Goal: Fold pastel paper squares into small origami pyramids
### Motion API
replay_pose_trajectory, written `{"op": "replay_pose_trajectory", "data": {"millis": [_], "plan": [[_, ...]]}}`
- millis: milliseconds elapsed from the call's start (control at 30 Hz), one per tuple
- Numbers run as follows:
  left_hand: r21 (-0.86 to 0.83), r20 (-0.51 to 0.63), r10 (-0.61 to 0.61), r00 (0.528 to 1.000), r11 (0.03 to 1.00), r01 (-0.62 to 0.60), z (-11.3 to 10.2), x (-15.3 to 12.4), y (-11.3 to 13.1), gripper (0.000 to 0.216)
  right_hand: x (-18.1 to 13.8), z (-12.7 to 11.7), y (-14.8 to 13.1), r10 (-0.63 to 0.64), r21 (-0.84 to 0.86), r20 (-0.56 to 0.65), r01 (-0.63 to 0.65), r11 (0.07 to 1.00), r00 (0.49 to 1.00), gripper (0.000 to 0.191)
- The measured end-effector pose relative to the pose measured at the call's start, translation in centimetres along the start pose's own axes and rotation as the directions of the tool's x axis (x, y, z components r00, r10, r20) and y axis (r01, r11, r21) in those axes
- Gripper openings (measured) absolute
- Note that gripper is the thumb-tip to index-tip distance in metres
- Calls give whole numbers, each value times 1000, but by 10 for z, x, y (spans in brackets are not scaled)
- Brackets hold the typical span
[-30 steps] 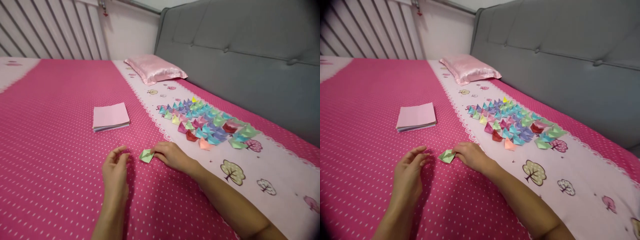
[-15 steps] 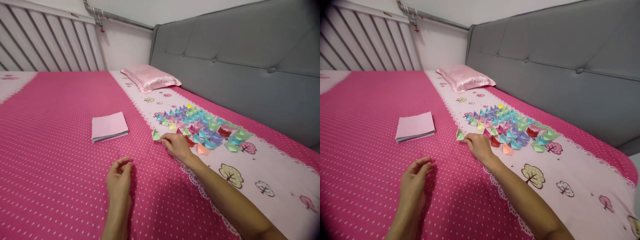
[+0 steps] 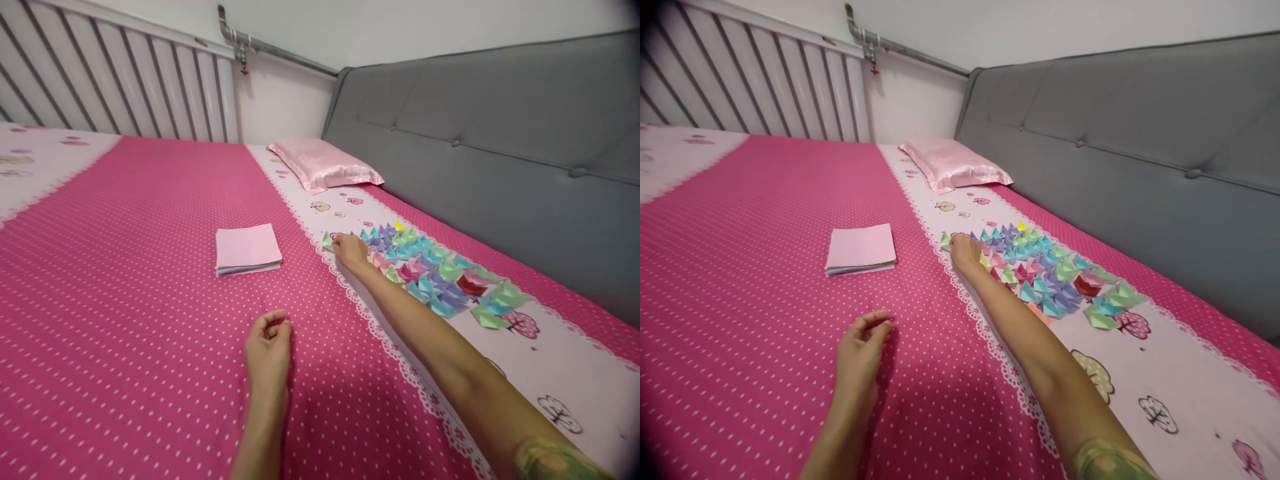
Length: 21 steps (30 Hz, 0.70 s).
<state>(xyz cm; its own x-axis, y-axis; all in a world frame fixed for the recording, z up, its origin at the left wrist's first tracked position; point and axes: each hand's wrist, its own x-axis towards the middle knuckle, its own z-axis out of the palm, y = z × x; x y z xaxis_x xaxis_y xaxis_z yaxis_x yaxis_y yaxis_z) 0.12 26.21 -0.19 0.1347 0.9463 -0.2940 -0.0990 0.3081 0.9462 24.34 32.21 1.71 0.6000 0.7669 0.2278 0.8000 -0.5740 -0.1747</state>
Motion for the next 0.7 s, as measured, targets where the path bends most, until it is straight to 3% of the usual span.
{"op": "replay_pose_trajectory", "data": {"millis": [167, 400, 567, 700], "plan": [[-14, -8, -6, 1000, 1000, 6, 0, 1, -2, 31, 2, 2, -1, 8, -13, 0, -8, 1000, 1000, 28], [-17, 3, 7, 1000, 1000, -7, -1, 1, -3, 29, -18, -25, 3, -22, 28, -94, 25, 999, 995, 40], [-28, -11, 14, 1000, 999, -14, -1, 2, -6, 24, -23, -34, -22, -224, 110, -95, 234, 966, 970, 32], [-35, 1, 30, 1000, 999, -30, -1, 2, -8, 23, -19, -25, -58, -467, 177, -44, 467, 867, 883, 27]]}}
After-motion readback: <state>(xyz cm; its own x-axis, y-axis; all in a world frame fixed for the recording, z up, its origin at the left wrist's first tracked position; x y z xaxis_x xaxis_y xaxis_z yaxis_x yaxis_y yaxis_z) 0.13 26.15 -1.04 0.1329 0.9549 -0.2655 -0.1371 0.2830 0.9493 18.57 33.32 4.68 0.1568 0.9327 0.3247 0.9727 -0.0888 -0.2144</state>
